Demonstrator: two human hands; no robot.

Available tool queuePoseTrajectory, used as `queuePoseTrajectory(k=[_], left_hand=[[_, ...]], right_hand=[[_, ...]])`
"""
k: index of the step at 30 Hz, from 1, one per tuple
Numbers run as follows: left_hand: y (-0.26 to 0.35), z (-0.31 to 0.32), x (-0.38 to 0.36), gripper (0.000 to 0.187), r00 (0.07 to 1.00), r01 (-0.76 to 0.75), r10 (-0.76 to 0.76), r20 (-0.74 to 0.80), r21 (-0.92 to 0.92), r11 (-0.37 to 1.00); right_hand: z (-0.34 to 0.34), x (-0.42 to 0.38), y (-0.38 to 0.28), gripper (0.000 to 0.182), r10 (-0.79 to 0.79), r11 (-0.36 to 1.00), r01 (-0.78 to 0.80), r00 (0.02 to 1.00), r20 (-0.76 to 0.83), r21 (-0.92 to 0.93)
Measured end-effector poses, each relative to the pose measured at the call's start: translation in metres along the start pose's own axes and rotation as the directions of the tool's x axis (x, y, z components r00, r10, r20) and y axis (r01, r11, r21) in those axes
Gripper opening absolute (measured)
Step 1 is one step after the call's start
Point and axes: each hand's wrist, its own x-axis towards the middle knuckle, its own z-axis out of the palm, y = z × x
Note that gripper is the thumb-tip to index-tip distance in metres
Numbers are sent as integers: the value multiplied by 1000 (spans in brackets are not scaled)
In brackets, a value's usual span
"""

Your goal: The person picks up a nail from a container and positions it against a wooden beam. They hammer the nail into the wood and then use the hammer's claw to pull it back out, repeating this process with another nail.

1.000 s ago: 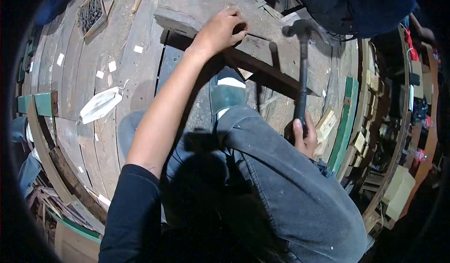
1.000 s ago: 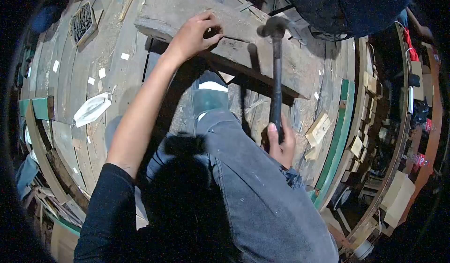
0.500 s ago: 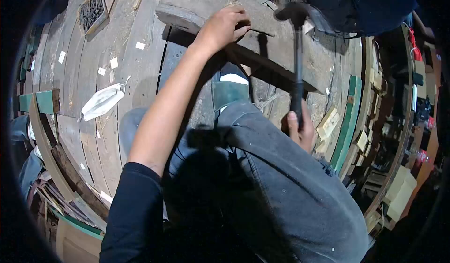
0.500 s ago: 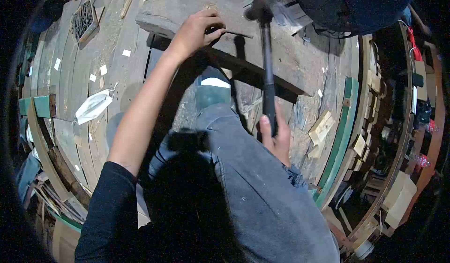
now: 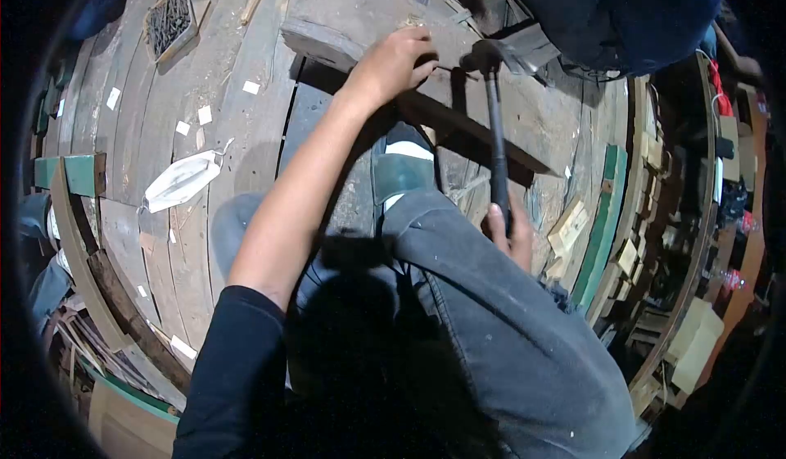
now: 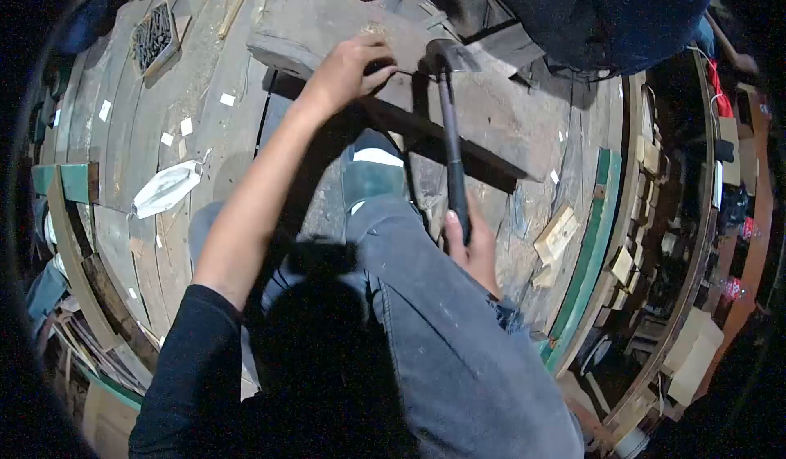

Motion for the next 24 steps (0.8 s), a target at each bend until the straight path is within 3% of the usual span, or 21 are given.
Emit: queuePoseTrajectory(k=[2,3,5,8,12,13,14,17,18,20,21,22,24], left_hand=[[2,1,-4,19,999,-42,42,-16,26,999],[2,2,-4,19,999,48,-48,20,11,999],[4,1,-3,20,998,46,-47,36,23,999],[4,-1,-3,20,998,44,-44,36,-1,999],[3,0,-3,21,999,32,-32,26,-1,999],[2,1,-5,21,999,38,-38,18,-9,999],[2,0,-3,21,993,62,-66,102,46,997],[4,-2,-3,20,996,53,-55,76,26,998],[4,-1,-4,20,997,53,-54,58,9,999],[5,-2,-2,20,999,38,-38,22,-8,999],[4,0,-3,20,1000,25,-25,9,-13,1000],[2,1,-5,20,1000,17,-17,-3,-17,1000],[-3,3,-5,20,999,-50,50,17,27,998]], right_hand=[[-9,1,8,45,18,985,-14,1000,-21,173],[-8,0,11,45,-12,983,22,998,-59,183],[-7,-2,14,46,-70,976,96,989,-134,196],[5,-4,24,47,-59,995,65,995,-74,74],[-8,7,10,44,-29,998,26,998,47,61],[-9,5,17,44,-107,986,106,994,3,130],[-6,1,12,45,-165,982,170,985,-58,82],[-2,-2,9,46,-154,980,163,984,-85,113],[4,-1,27,44,-160,986,163,983,-87,32],[6,8,24,42,-42,999,40,997,67,33],[1,7,21,41,-29,998,28,999,-23,-52],[-12,8,9,42,60,994,-61,998,20,93],[-21,8,13,43,-49,992,62,992,-114,107]])
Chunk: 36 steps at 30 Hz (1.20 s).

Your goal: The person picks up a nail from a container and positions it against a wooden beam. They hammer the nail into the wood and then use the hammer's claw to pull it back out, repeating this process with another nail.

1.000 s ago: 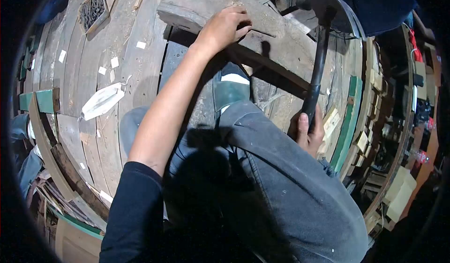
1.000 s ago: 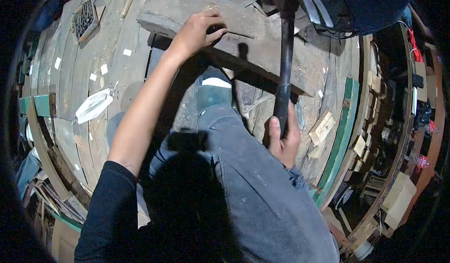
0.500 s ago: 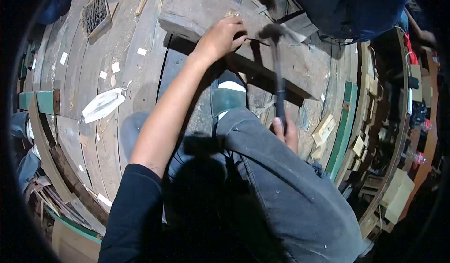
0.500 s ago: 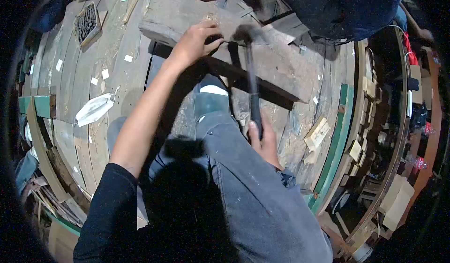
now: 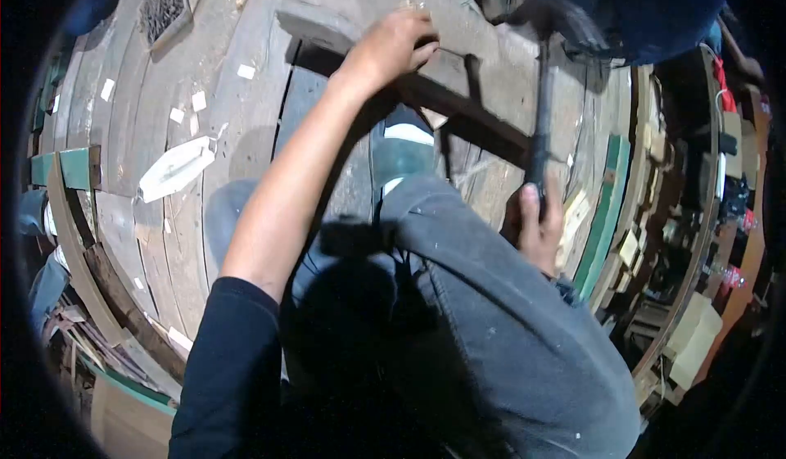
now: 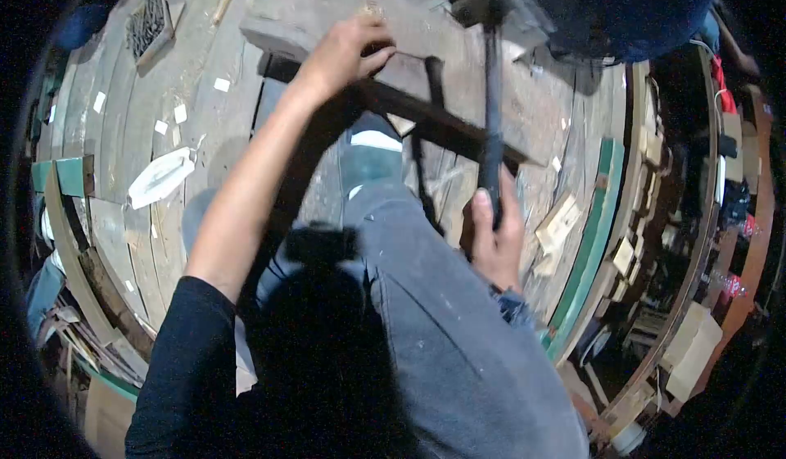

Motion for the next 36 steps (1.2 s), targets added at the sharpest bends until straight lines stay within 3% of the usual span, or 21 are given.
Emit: queuePoseTrajectory(k=[2,3,4,6,10,14,16,20,29,36], left_hand=[[0,3,0,21,999,41,-41,-10,1,999],[2,4,-2,21,999,33,-33,-16,1,999],[3,3,-3,21,999,22,-22,-27,7,1000],[1,0,0,21,999,13,-12,-34,15,1000],[-1,4,-1,22,1000,5,-4,-31,36,999],[1,6,-2,22,999,19,-14,-51,95,995],[1,6,-2,23,997,-10,17,-74,93,996],[2,6,0,24,999,10,-5,-45,119,993],[4,6,0,20,997,74,-72,-24,91,993],[4,8,1,18,997,52,-48,-54,65,997]], right_hand=[[-7,-7,-22,44,29,986,-24,999,-32,166],[-5,-5,-23,44,-97,982,115,987,-125,147],[-8,-6,-33,45,-67,965,89,993,-96,247],[-10,-7,-28,47,-115,958,133,990,-85,252],[-15,-12,-3,46,-8,995,12,999,-40,95],[-8,-20,23,49,143,984,-144,990,18,104],[-5,-18,36,48,82,994,-84,996,29,72],[-1,-20,25,45,183,936,-203,979,95,289],[-4,-17,12,47,195,932,-194,980,30,305],[-4,-11,13,45,113,985,-115,993,24,130]])
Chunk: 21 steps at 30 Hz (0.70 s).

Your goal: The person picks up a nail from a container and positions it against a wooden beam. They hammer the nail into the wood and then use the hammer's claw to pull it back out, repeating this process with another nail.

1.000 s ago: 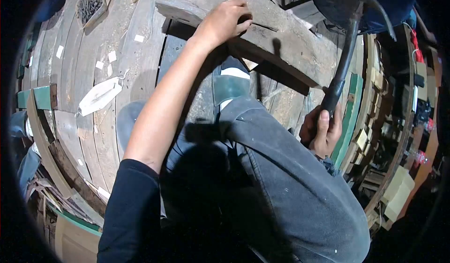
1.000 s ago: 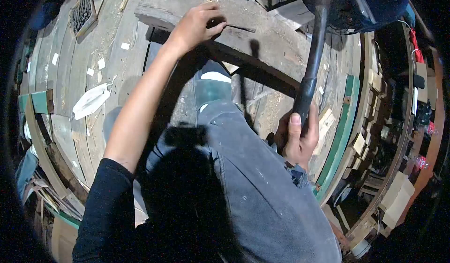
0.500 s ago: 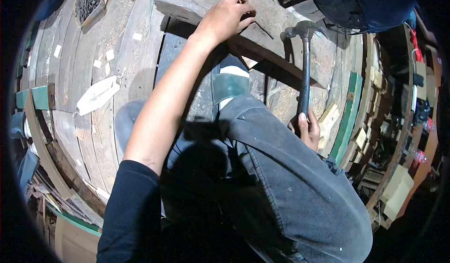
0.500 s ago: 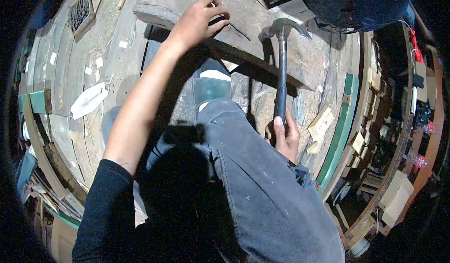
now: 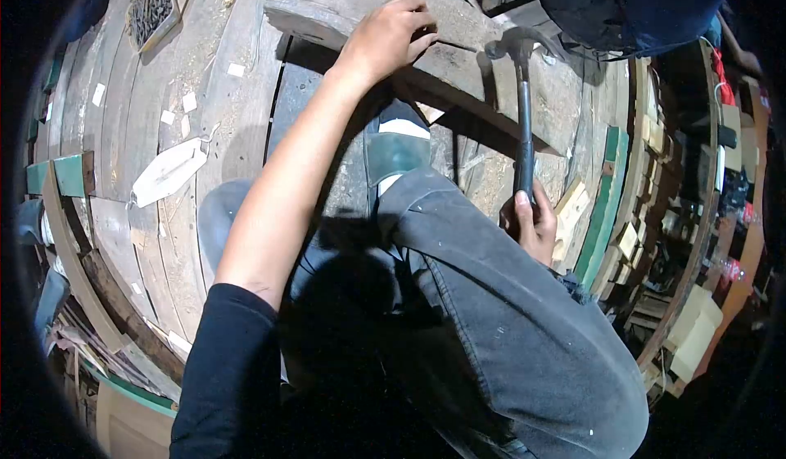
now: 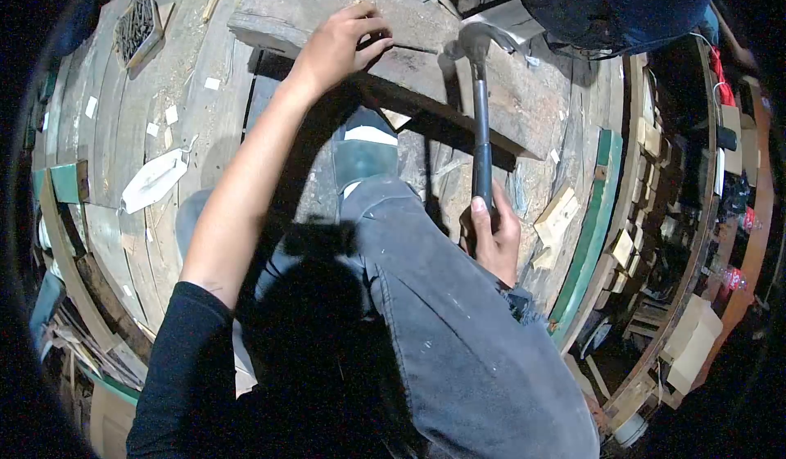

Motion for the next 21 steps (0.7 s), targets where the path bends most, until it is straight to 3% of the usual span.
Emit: queuePoseTrajectory(k=[2,7,10,12,14,16,17,18,21], left_hand=[[-1,1,-2,20,1000,16,-16,23,15,1000],[-1,2,-2,21,999,9,-12,46,49,999],[-2,0,-1,21,1000,-19,18,14,21,1000],[0,-3,-1,20,1000,-25,26,16,-6,1000],[2,-3,0,20,1000,-27,27,-11,4,1000],[1,-3,-2,19,1000,-22,22,10,-2,1000],[3,-2,-5,19,1000,-14,14,21,6,1000],[3,-3,-2,19,1000,-12,12,21,20,1000],[3,-2,-3,19,1000,-17,16,20,24,1000]], right_hand=[[1,-1,-9,47,-43,998,43,999,12,-50],[4,-7,-34,51,-216,975,220,972,-95,28],[11,-3,-3,51,-200,979,196,976,-88,-60],[18,3,9,48,-98,984,101,995,26,-147],[15,5,8,49,-49,995,51,999,24,-85],[-4,1,-14,50,80,989,-78,997,-5,129],[-7,2,-16,50,14,994,-3,995,-102,113],[-9,-1,-27,50,32,973,-4,993,-116,232],[-4,0,-52,51,-172,939,220,966,-195,263]])
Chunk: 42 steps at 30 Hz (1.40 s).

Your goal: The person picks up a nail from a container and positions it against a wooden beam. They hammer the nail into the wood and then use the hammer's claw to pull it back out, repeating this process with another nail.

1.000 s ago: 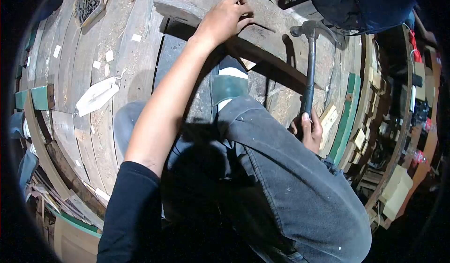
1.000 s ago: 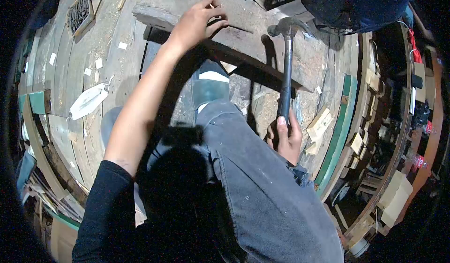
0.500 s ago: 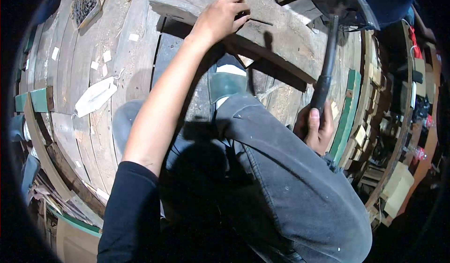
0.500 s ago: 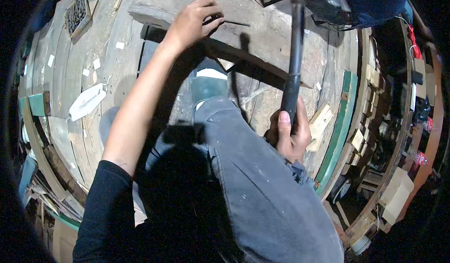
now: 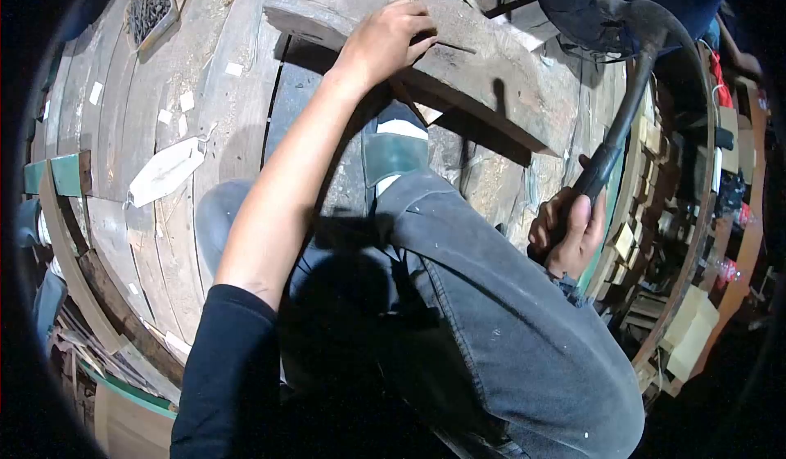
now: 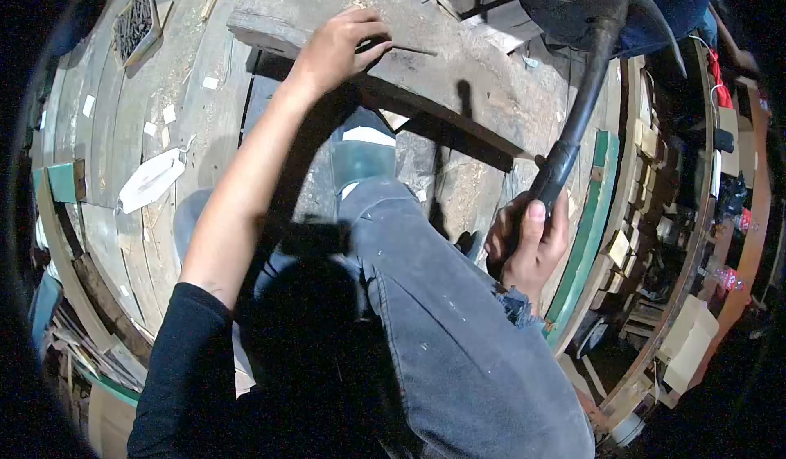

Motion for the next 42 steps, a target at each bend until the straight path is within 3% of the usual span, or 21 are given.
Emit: queuePoseTrajectory(k=[3,6,8,11,12,13,15,17,21,23,25,28,30,33,34,35,36,38,39,42], left_hand=[[-3,2,-1,18,1000,-4,4,-20,-20,1000],[-1,-1,-1,19,998,-29,27,-51,-51,998],[-4,-1,4,19,999,-28,26,-25,-68,997],[-3,1,-1,19,999,-17,17,-29,-18,1000],[-4,1,0,19,1000,-9,8,-12,-17,1000],[-4,2,-1,20,1000,4,-4,6,-18,1000],[-4,3,-1,20,1000,10,-10,3,-17,1000],[-3,0,-1,20,1000,15,-15,9,-26,1000],[-3,-4,1,20,999,15,-12,38,-63,998],[-4,-8,3,21,993,58,-51,106,-67,996],[-7,-4,0,20,999,9,-5,45,-93,996],[-7,-2,2,20,999,2,1,41,-81,997],[-9,0,3,20,998,17,-11,58,-100,995],[-10,-3,5,20,998,26,-20,65,-106,994],[-9,-4,4,20,997,29,-22,69,-107,994],[-9,-3,4,20,997,31,-24,73,-109,994],[-10,-1,4,16,1000,-2,3,5,-148,989],[-13,-6,8,16,1000,-8,11,25,-133,991],[-9,-5,6,16,999,-9,16,49,-141,990],[-10,1,5,18,998,-19,27,49,-141,990]], right_hand=[[-10,-7,29,53,122,960,-124,992,-24,-251],[-21,-8,89,53,56,832,47,984,169,-552],[-18,-9,68,49,101,850,22,974,203,-526],[-25,-6,49,45,45,913,23,987,157,-407],[-23,-8,41,46,55,947,-19,993,103,-322],[-19,-6,35,49,-27,987,45,993,117,-154],[-6,-4,22,54,-65,997,68,993,97,-23],[-5,-4,34,54,-54,994,65,992,114,-91],[4,-11,54,47,187,910,-91,961,203,-406],[-7,-8,66,47,150,877,-18,960,238,-479],[-19,-9,54,47,221,916,-165,968,116,-366],[-15,-4,34,48,91,962,-59,990,111,-265],[3,-6,9,45,96,987,-76,985,143,-141],[6,-11,35,46,114,927,-68,988,102,-369],[-1,-7,50,47,108,882,12,968,227,-471],[-3,-2,58,47,305,884,-164,913,272,-438],[-6,-1,59,47,99,873,55,953,287,-484],[-6,0,49,48,-8,874,137,963,268,-466],[-8,-7,35,48,109,913,-12,970,215,-408],[-1,-11,32,54,3,936,67,980,197,-346]])
